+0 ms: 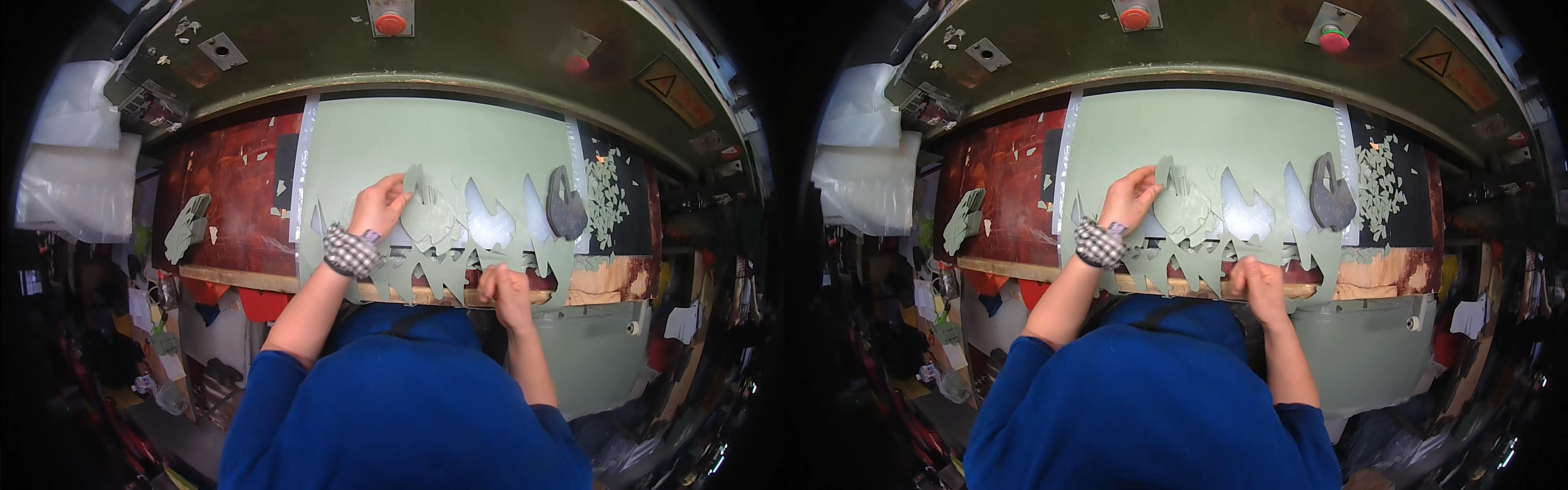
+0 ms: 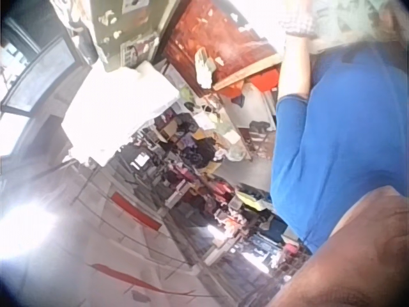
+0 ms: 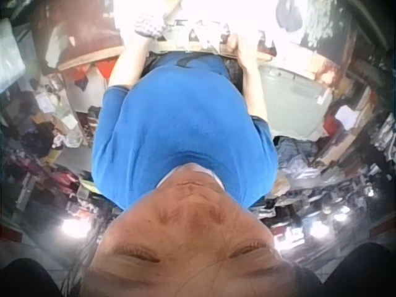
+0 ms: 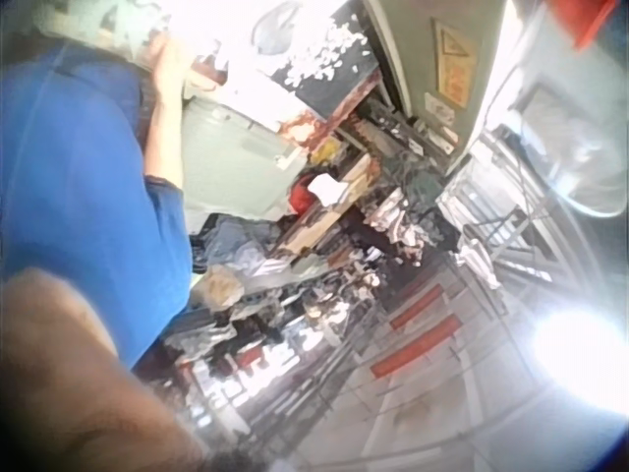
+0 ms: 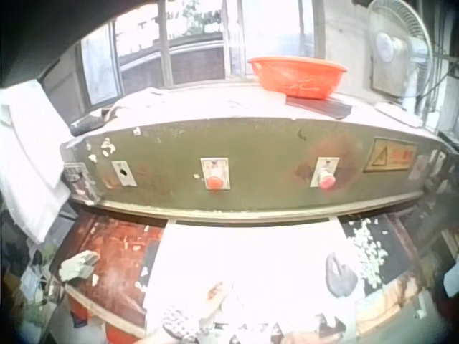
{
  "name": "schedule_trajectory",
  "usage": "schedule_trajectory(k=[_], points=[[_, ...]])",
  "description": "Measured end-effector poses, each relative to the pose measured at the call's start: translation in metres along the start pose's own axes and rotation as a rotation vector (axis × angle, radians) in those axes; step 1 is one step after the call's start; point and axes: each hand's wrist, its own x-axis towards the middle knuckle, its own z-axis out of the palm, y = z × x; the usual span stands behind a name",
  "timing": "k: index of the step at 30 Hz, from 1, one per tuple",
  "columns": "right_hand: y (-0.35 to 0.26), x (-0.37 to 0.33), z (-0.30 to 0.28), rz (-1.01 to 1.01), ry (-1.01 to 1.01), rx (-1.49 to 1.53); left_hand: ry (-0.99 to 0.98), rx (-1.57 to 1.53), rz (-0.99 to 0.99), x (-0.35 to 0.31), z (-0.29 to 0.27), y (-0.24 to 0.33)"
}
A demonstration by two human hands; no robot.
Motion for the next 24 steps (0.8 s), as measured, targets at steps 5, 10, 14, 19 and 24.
schedule_trajectory(k=[5, 10, 14, 19, 24], points=[[0.013, 0.007, 0.012, 0.172, 0.105, -0.119, 0.076, 0.586, 0.608, -0.025, 0.017, 0.007], [0.011, 0.015, 0.016, 0.060, 0.125, -0.105, -0.001, 0.666, 0.741, -0.035, 0.035, 0.004], [0.010, 0.018, 0.020, 0.036, 0.079, -0.084, 0.094, 0.415, 0.659, -0.012, 0.018, 0.001], [0.011, 0.014, 0.037, 0.097, 0.011, -0.138, 0.603, 0.247, 0.443, -0.003, -0.054, 0.007], [0.017, 0.017, 0.072, 0.177, -0.122, -0.109, 0.514, 0.795, 0.779, -0.047, -0.095, -0.015]])
